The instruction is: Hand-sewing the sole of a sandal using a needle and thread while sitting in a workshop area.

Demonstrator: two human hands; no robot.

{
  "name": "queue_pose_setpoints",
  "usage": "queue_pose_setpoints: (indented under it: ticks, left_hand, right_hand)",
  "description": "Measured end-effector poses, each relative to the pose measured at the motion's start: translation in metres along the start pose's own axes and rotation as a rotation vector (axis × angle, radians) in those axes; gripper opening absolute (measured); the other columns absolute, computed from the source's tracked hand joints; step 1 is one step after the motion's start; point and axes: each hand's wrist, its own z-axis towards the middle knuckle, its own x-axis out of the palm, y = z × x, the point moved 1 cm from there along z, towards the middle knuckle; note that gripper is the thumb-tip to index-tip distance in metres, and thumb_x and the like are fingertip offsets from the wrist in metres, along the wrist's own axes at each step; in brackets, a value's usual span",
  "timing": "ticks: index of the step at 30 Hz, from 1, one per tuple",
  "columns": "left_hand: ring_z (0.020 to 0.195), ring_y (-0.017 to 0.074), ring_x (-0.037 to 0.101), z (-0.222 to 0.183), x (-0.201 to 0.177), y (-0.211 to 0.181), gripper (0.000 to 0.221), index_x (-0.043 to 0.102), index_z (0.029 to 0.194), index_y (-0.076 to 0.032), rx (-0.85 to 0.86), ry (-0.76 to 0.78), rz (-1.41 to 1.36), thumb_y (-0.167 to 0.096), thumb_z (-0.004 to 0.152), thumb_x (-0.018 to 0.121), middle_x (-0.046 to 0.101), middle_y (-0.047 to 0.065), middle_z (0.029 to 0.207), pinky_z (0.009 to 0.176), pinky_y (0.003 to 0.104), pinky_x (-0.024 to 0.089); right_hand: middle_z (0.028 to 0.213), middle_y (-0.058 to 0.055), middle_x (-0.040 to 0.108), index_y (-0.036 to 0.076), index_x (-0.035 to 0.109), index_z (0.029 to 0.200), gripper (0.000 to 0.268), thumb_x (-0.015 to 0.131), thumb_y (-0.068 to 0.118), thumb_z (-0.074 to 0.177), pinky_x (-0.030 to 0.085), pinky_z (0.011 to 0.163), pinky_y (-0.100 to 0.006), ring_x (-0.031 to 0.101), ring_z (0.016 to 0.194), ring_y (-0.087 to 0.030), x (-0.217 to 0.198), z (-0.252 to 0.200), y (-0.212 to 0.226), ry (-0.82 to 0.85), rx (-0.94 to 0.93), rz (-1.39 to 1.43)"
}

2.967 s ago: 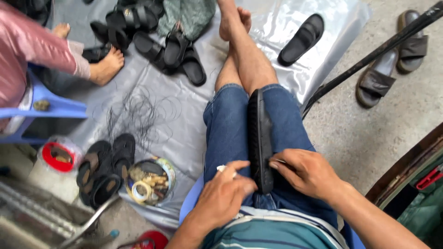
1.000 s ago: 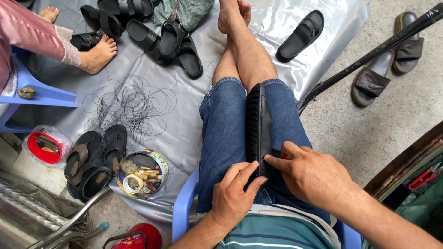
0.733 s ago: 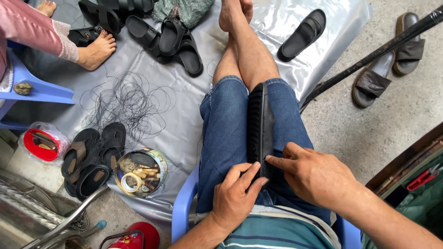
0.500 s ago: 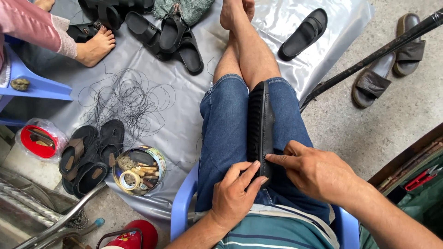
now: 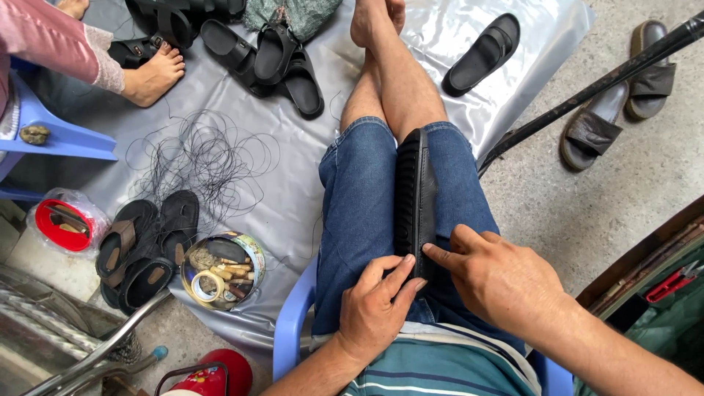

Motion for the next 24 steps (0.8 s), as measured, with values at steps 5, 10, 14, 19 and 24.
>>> queue_pose_setpoints:
  ticks: [5, 10, 14, 19, 24]
  left_hand:
    - [0.057, 0.0131, 0.059, -0.001, 0.001, 0.007, 0.031, 0.060, 0.110, -0.014, 0.035, 0.012, -0.047, -0.019, 0.081, 0.069, 0.059, 0.002, 0.096, 0.036, 0.031, 0.047]
    - [0.059, 0.0147, 0.059, -0.004, 0.000, 0.010, 0.034, 0.058, 0.112, -0.014, 0.039, -0.027, -0.081, -0.016, 0.080, 0.071, 0.060, 0.002, 0.097, 0.041, 0.031, 0.050]
    - [0.067, 0.0173, 0.062, -0.004, 0.002, 0.011, 0.039, 0.057, 0.114, -0.016, 0.035, -0.036, -0.102, -0.013, 0.078, 0.073, 0.061, 0.003, 0.098, 0.048, 0.032, 0.053]
    - [0.062, 0.0166, 0.060, -0.003, 0.003, 0.011, 0.039, 0.057, 0.113, -0.012, 0.056, -0.058, -0.131, -0.008, 0.078, 0.074, 0.060, 0.005, 0.097, 0.048, 0.031, 0.053]
    - [0.069, 0.0174, 0.064, -0.003, 0.003, 0.008, 0.044, 0.055, 0.117, -0.011, 0.163, -0.083, -0.098, -0.011, 0.079, 0.075, 0.059, 0.007, 0.098, 0.051, 0.031, 0.056]
  right_hand:
    - [0.089, 0.005, 0.053, 0.032, 0.057, 0.115, 0.040, 0.053, 0.024, 0.077, 0.052, 0.051, -0.036, 0.062, 0.066, -0.019, 0.014, 0.007, -0.010, -0.150, -0.065, 0.132]
    - [0.085, 0.006, 0.056, 0.028, 0.065, 0.109, 0.036, 0.058, 0.015, 0.076, 0.048, 0.055, -0.025, 0.060, 0.065, -0.010, 0.024, 0.012, -0.020, -0.323, -0.188, 0.444]
    - [0.081, 0.005, 0.055, 0.026, 0.065, 0.108, 0.033, 0.058, 0.015, 0.079, 0.048, 0.055, -0.023, 0.060, 0.066, -0.009, 0.030, 0.013, -0.022, -0.372, -0.209, 0.494]
    - [0.079, 0.005, 0.056, 0.025, 0.066, 0.101, 0.025, 0.060, 0.017, 0.078, 0.047, 0.049, -0.025, 0.059, 0.063, -0.011, 0.021, 0.019, -0.013, -0.413, -0.198, 0.407]
    - [0.074, 0.004, 0.050, 0.027, 0.062, 0.094, 0.017, 0.058, 0.028, 0.078, 0.045, 0.038, -0.034, 0.058, 0.057, -0.018, 0.016, 0.020, -0.006, -0.367, -0.115, 0.202]
